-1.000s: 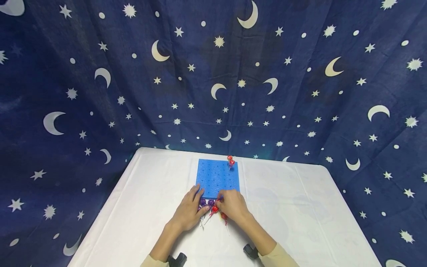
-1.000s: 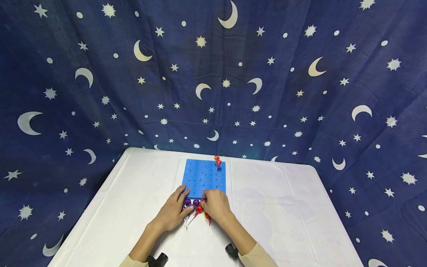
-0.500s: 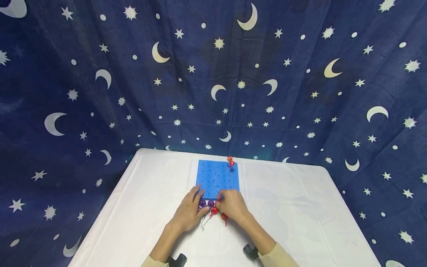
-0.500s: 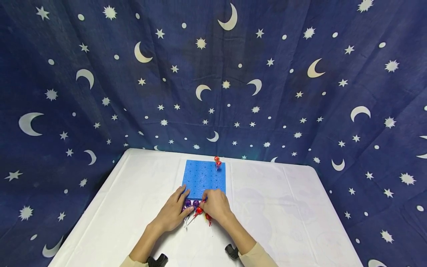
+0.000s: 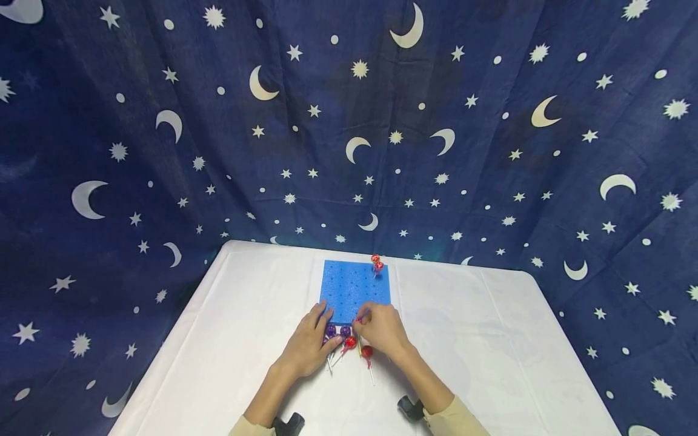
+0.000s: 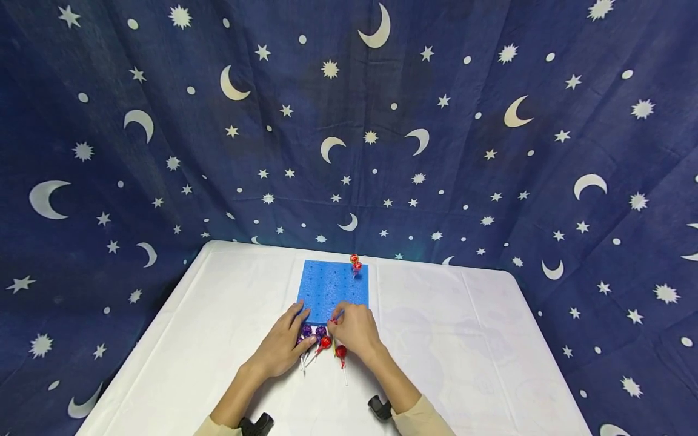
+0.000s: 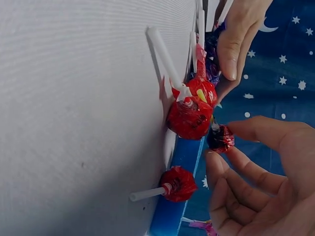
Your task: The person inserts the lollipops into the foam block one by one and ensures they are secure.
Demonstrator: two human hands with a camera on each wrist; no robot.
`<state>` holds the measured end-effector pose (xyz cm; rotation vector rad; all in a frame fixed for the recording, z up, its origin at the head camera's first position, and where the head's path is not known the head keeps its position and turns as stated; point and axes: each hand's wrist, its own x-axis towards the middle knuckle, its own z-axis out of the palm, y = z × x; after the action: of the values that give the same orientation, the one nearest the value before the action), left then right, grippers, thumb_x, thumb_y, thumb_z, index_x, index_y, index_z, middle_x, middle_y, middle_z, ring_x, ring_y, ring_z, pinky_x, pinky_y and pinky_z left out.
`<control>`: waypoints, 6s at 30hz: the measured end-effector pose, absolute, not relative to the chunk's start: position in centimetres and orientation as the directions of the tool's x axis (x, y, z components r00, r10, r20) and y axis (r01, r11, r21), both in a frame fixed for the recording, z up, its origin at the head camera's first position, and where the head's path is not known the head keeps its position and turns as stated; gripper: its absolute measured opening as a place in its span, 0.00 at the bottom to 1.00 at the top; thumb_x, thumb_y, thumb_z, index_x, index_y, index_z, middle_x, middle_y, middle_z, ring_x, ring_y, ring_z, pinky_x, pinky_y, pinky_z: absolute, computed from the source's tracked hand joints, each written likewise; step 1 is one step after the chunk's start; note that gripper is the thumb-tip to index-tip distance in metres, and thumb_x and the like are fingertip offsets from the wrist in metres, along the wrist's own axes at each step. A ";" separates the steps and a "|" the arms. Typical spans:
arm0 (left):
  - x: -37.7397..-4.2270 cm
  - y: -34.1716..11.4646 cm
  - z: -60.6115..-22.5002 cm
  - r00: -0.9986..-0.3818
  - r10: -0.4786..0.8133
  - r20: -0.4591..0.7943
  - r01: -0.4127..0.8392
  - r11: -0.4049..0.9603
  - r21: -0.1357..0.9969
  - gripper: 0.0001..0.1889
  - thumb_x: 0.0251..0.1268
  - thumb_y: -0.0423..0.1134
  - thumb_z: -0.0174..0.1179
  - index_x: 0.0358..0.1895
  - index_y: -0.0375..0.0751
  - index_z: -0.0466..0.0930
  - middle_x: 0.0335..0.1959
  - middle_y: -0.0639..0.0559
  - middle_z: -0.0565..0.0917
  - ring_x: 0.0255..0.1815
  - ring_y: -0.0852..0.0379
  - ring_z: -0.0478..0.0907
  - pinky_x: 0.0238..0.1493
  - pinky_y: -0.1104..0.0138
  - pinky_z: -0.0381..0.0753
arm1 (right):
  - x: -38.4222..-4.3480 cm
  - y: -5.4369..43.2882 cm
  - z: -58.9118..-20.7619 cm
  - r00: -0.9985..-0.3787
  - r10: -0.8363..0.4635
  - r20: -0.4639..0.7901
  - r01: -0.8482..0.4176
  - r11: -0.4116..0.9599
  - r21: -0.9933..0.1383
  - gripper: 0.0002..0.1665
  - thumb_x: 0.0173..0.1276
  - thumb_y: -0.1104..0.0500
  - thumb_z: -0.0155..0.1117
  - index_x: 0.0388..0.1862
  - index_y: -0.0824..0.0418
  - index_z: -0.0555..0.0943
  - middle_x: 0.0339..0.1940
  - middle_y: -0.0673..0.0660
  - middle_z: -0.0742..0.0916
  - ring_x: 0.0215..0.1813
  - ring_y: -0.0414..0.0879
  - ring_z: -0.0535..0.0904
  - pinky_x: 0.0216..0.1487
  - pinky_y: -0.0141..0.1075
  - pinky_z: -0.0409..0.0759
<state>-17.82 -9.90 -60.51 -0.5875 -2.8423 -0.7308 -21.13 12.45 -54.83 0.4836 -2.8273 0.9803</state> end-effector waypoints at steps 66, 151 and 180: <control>-17.8 -9.9 -60.5 -0.898 0.333 0.288 0.432 0.795 0.426 0.38 0.79 0.60 0.54 0.79 0.35 0.64 0.82 0.36 0.59 0.81 0.35 0.59 0.79 0.43 0.62 | -26.6 13.3 -52.7 -0.880 0.025 0.473 -0.358 0.620 -0.698 0.10 0.60 0.59 0.81 0.40 0.60 0.91 0.33 0.55 0.90 0.34 0.46 0.86 0.35 0.38 0.85; -17.8 -10.2 -60.3 -0.889 0.342 0.305 0.447 0.794 0.412 0.38 0.79 0.59 0.54 0.78 0.33 0.65 0.80 0.33 0.61 0.80 0.34 0.60 0.76 0.41 0.64 | -32.9 12.7 -53.9 -0.855 0.036 0.517 -0.331 0.730 -0.598 0.12 0.64 0.57 0.79 0.45 0.57 0.91 0.34 0.55 0.89 0.38 0.51 0.77 0.39 0.45 0.75; -17.7 -10.1 -59.9 -0.904 0.345 0.253 0.424 0.805 0.415 0.38 0.79 0.59 0.53 0.79 0.35 0.63 0.82 0.36 0.60 0.82 0.37 0.57 0.80 0.45 0.60 | -33.4 12.9 -54.4 -0.824 -0.014 0.566 -0.374 0.765 -0.525 0.05 0.65 0.62 0.78 0.40 0.59 0.92 0.44 0.56 0.91 0.42 0.52 0.77 0.42 0.45 0.75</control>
<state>-17.67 -10.09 -59.90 -0.6062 -2.8261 -0.7073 -33.37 12.93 -54.37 0.2896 -2.4116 0.8749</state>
